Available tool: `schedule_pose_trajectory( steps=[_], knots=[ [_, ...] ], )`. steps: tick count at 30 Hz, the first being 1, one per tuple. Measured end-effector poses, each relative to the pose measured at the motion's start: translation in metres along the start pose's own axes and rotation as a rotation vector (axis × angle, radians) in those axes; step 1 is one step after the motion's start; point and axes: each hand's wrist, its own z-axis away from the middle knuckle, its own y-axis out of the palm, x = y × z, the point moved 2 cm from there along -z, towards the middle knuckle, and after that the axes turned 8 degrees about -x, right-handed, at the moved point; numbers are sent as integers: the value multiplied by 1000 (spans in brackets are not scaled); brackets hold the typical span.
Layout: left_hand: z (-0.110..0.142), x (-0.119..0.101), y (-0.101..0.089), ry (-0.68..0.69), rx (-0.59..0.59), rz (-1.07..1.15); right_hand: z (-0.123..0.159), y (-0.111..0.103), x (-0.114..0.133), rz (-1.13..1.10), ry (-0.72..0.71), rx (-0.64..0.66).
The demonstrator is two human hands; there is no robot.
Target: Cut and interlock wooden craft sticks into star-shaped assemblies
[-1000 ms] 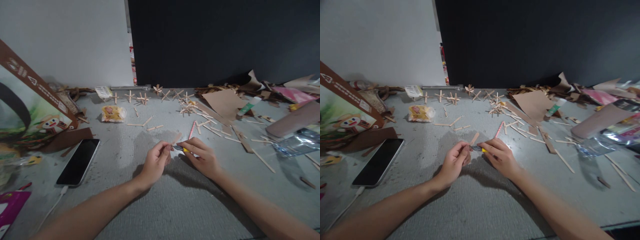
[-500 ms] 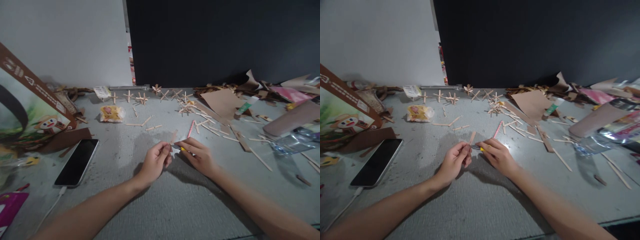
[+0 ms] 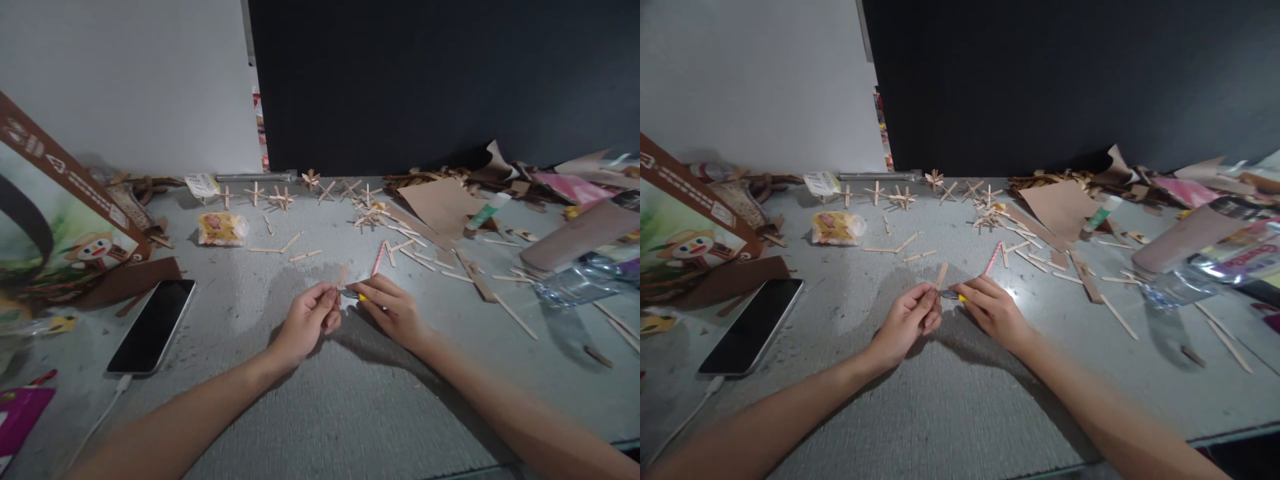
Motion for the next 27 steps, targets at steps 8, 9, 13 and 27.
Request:
schedule_pose_trajectory(
  steps=[8, 9, 13, 27],
  knots=[
    [0, 0, -1, 19, 24, -34, -1, -1, 3, 0, 2, 28],
    [0, 0, 0, 24, 20, -31, -1, -1, 2, 0, 2, 27],
    [0, -1, 1, 22, 2, 6, 0, -1, 1, -3, 5, 20],
    [-1, 3, -2, 26, 18, 9, -2, 1, 4, -10, 32, 31]
  ],
)
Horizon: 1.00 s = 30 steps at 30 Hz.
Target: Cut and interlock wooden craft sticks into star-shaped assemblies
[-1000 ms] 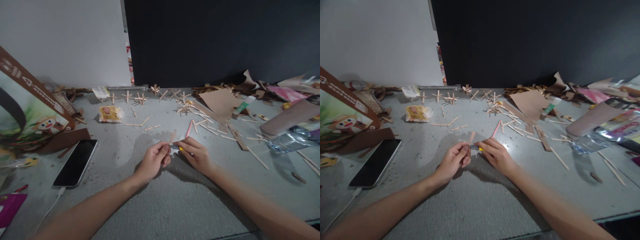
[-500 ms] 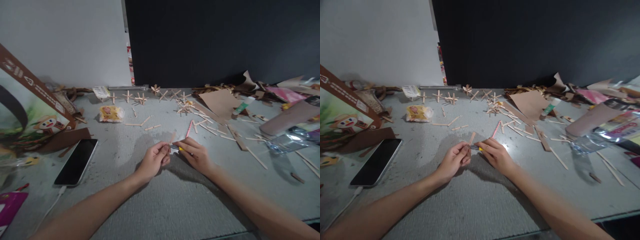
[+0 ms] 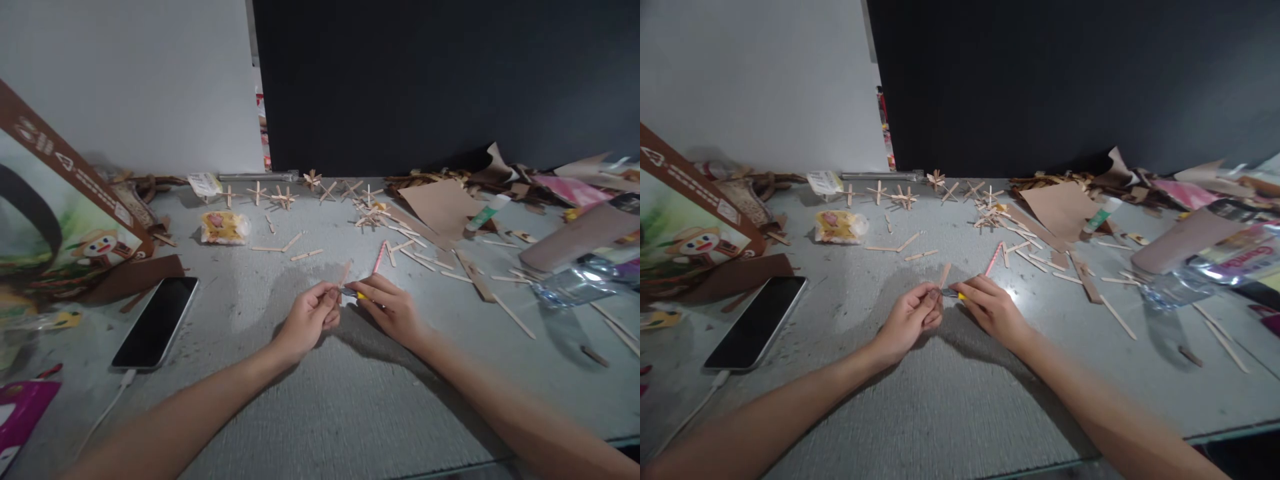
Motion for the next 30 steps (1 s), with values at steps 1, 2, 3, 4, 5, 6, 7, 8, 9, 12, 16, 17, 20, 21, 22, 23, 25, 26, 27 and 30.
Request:
schedule_pose_trajectory(
  steps=[1, 2, 3, 4, 5, 6, 7, 8, 9, 12, 16, 17, 20, 21, 22, 23, 25, 26, 27, 30],
  knots=[
    [0, 0, 0, -2, -4, -1, 0, 0, 0, -2, -2, -6],
    [0, -1, 0, -2, -7, -3, 0, 0, 0, -2, -6, -14],
    [0, -1, 0, -1, -12, -4, 0, 0, 0, -1, -6, -18],
    [1, -2, 0, 3, -17, -6, 0, 0, 0, 0, -6, -19],
    [1, -2, 0, 7, -20, -10, 0, 0, 0, 2, -3, -16],
    [1, -2, 0, 11, -19, -15, 0, 0, 0, 3, 2, -11],
    [1, -2, 0, 14, -16, -20, 1, 0, 0, 3, 5, -9],
    [0, -1, 0, 14, -10, -23, 1, 1, 0, 3, 7, -7],
    [0, 0, 0, 10, -4, -25, 1, 1, 0, 3, 10, -5],
    [0, 1, 0, -2, -2, -24, 1, 1, 0, 4, 13, -5],
    [0, 0, -1, -4, -25, -24, 1, 0, -1, 21, 17, 6],
    [0, 0, -1, -5, -28, -21, 1, 0, -1, 25, 17, 11],
    [0, 0, -1, -9, -25, -20, 1, 0, 0, 24, 12, 13],
    [0, 0, -1, -6, -20, -23, 1, 0, 0, 20, 10, 10],
    [0, 0, -1, -3, -17, -27, 1, 1, 0, 16, 9, 8],
    [0, 0, -1, -1, -14, -31, 1, 1, 0, 13, 9, 6],
    [0, 0, -1, -1, -14, -39, 2, 1, -1, 10, 8, 6],
    [0, 0, -1, -3, -17, -43, 2, 1, -1, 10, 10, 8],
    [0, 0, -1, -4, -21, -44, 2, 1, -1, 11, 13, 11],
    [0, 0, -2, 0, -37, -33, 2, 0, -2, 13, 22, 15]
  ],
)
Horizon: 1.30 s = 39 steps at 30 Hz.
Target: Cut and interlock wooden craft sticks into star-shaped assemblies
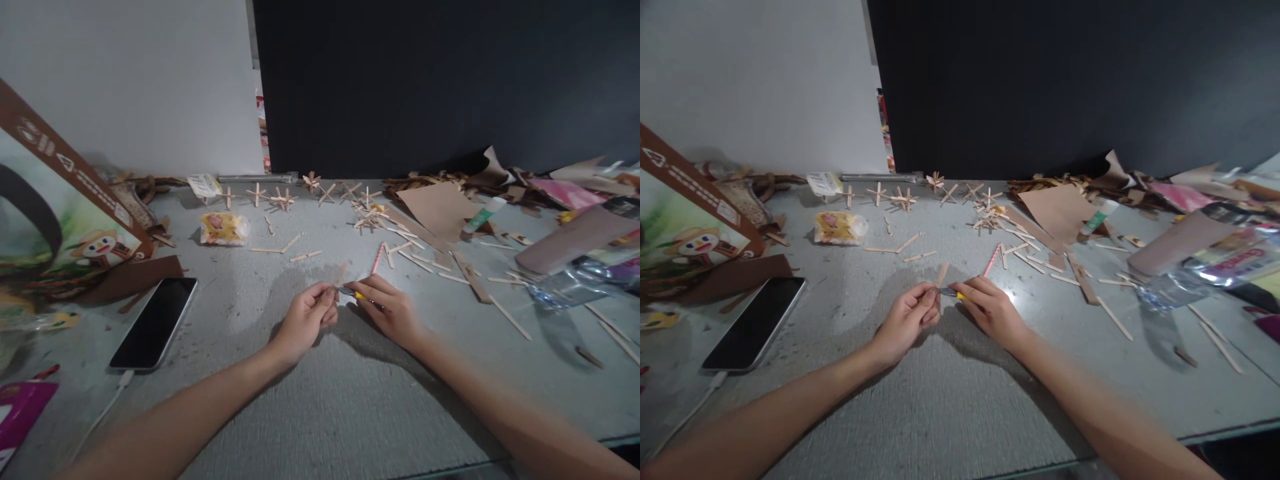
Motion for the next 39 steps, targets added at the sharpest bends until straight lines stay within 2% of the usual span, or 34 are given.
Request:
schedule_pose_trajectory(
  steps=[17, 21, 23, 25, 30, 33, 37, 39],
  knots=[
    [-2, 2, 0, 19, 25, -1, 1, 2, 1, -2, -10, -1],
    [4, 0, 3, 14, -3, -35, 2, 3, -1, 29, -10, 6],
    [12, -2, 8, 4, 28, -74, 3, 4, -3, 46, -60, 66],
    [21, -2, 14, -26, 133, -173, 5, 5, -6, 71, -97, 101],
    [24, -5, 13, 43, 11, -198, 6, 2, -15, 201, 97, -130],
    [16, -5, 10, 49, -30, -150, 5, 3, -13, 193, 109, -136],
    [9, -5, 5, 96, -131, -104, 5, 0, -9, 173, 146, -261],
    [7, -5, 4, 96, -137, -99, 5, -1, -6, 119, 126, -254]
  ],
)
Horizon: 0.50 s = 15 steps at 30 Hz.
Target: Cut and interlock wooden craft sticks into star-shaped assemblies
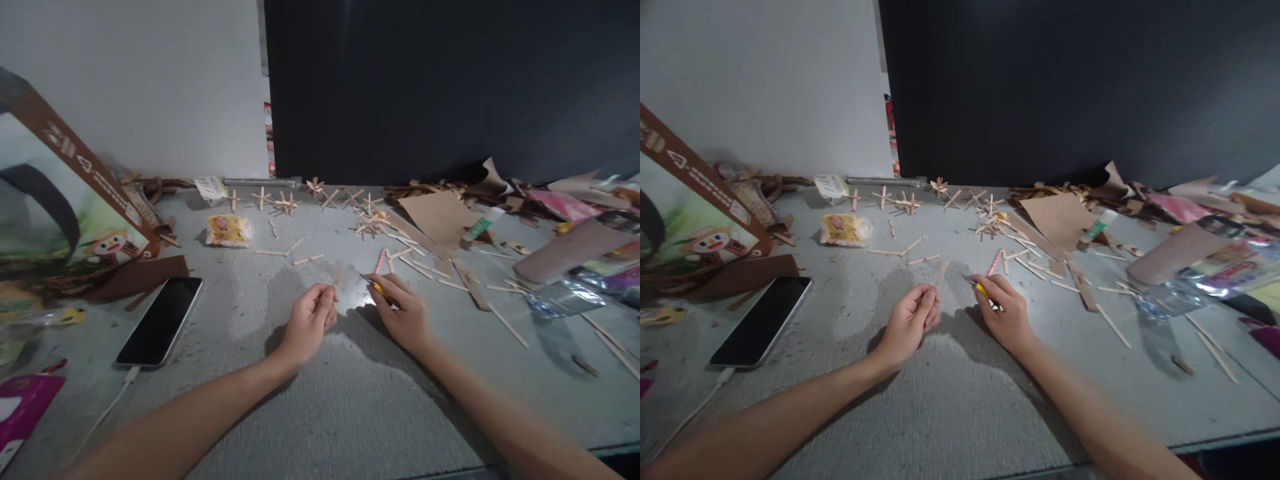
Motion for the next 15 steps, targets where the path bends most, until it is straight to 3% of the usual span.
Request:
schedule_pose_trajectory(
  steps=[5, 15],
  knots=[
    [1, 0, 1, -10, 13, 2, -1, 0, 13, -116, -133, 125],
    [2, 2, 3, -17, 49, 15, -5, 0, 14, -129, -182, 158]
  ],
)
